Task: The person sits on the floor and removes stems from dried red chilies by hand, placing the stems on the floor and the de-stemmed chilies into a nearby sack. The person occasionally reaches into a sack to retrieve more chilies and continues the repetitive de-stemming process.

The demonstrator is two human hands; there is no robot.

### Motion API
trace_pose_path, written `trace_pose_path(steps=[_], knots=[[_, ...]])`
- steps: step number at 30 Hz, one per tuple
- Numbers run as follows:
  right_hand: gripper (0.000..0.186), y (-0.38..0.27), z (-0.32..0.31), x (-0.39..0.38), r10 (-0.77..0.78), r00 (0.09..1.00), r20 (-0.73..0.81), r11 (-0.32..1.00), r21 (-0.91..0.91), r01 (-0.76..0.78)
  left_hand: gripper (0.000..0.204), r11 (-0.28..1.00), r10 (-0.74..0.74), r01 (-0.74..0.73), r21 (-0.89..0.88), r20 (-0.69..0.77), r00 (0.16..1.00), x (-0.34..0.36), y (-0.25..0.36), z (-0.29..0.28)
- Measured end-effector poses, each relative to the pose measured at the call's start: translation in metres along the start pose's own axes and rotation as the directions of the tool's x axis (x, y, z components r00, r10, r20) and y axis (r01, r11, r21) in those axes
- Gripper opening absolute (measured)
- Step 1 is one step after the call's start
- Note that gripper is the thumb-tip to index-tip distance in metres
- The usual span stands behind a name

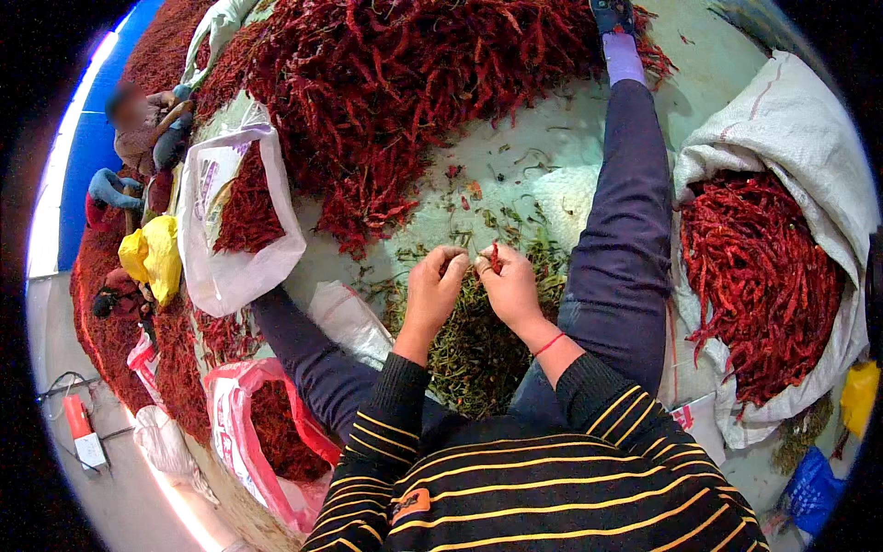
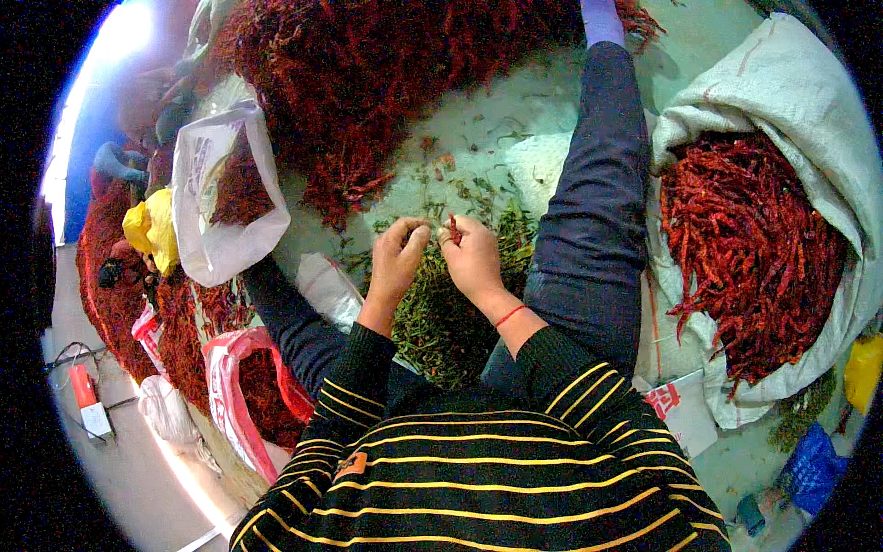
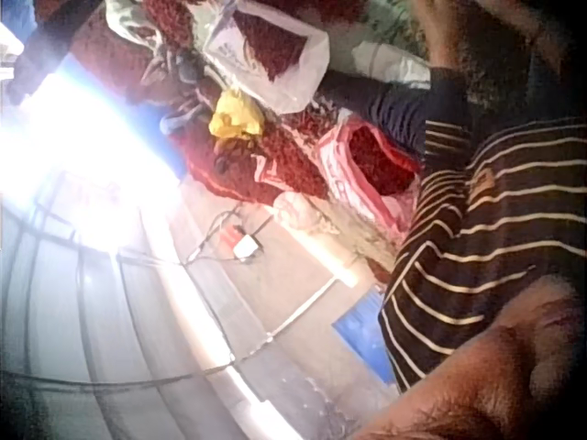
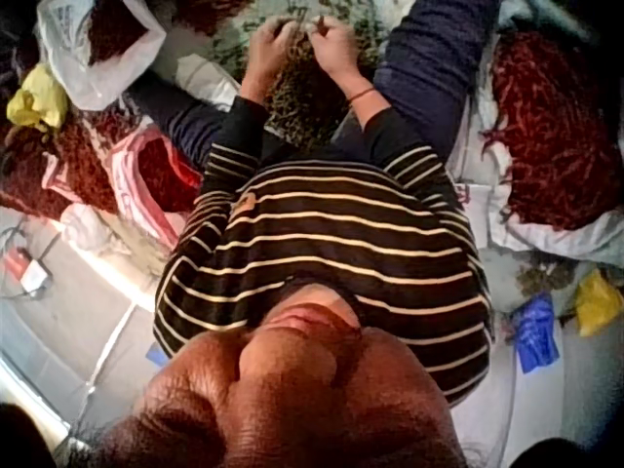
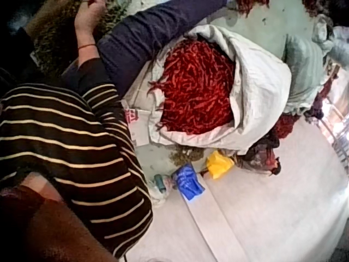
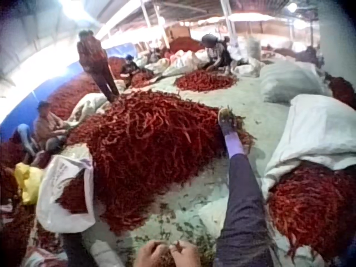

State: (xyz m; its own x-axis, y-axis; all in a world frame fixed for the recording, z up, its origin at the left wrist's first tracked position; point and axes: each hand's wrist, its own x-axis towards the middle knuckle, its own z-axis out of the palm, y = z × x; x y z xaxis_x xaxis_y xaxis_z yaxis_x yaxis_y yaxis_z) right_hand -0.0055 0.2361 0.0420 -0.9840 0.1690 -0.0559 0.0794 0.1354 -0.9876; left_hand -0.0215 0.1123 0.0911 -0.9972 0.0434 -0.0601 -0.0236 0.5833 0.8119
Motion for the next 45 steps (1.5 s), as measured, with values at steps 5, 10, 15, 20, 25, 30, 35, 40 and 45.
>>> trace_pose_path(steps=[5,10,15,20,25,30,35,40,45], knots=[[0.014,-0.018,-0.004,-0.003,-0.076,0.986,0.15,0.996,-0.044,0.084,0.02,0.997,0.004,-0.01,0.081,0.066,0.998,0.009,0.004,-0.006],[0.006,-0.028,-0.013,-0.003,-0.102,0.882,0.46,0.899,0.422,-0.116,0.018,0.533,-0.559,0.632,-0.562,0.326,0.762,0.018,-0.015,-0.014],[0.007,-0.034,-0.012,-0.002,0.043,0.883,0.467,0.799,0.515,-0.311,0.019,0.967,-0.141,0.125,0.223,0.056,0.988,0.055,-0.063,-0.009],[0.009,-0.022,-0.002,-0.005,0.201,0.902,0.381,0.811,0.452,-0.371,0.023,0.71,0.284,-0.236,0.664,0.037,0.958,0.135,-0.05,0.019],[0.005,-0.018,-0.001,-0.004,0.232,0.922,0.311,0.847,0.401,-0.348,0.021,0.481,0.335,-0.388,0.786,0.244,0.91,0.17,-0.062,0.035],[0.014,-0.013,-0.006,-0.001,0.286,0.949,0.136,0.916,0.251,-0.312,0.014,0.923,0.084,-0.086,0.376,0.023,0.996,0.142,-0.047,0.01],[0.015,-0.016,-0.006,0.002,0.128,0.991,0.033,0.967,0.219,-0.132,0.01,0.859,-0.294,0.389,-0.331,0.302,0.907,0.063,-0.033,-0.019],[0.015,-0.028,-0.009,-0.003,-0.149,0.967,0.206,0.976,-0.129,0.178,0.012,0.877,-0.264,0.343,-0.336,0.261,0.929,0.009,-0.012,-0.021],[0.018,-0.029,-0.01,-0.006,-0.069,0.898,0.435,0.998,0.035,0.06,0.008,0.9,-0.284,0.319,-0.298,0.156,0.946,-0.017,-0.006,-0.027]])
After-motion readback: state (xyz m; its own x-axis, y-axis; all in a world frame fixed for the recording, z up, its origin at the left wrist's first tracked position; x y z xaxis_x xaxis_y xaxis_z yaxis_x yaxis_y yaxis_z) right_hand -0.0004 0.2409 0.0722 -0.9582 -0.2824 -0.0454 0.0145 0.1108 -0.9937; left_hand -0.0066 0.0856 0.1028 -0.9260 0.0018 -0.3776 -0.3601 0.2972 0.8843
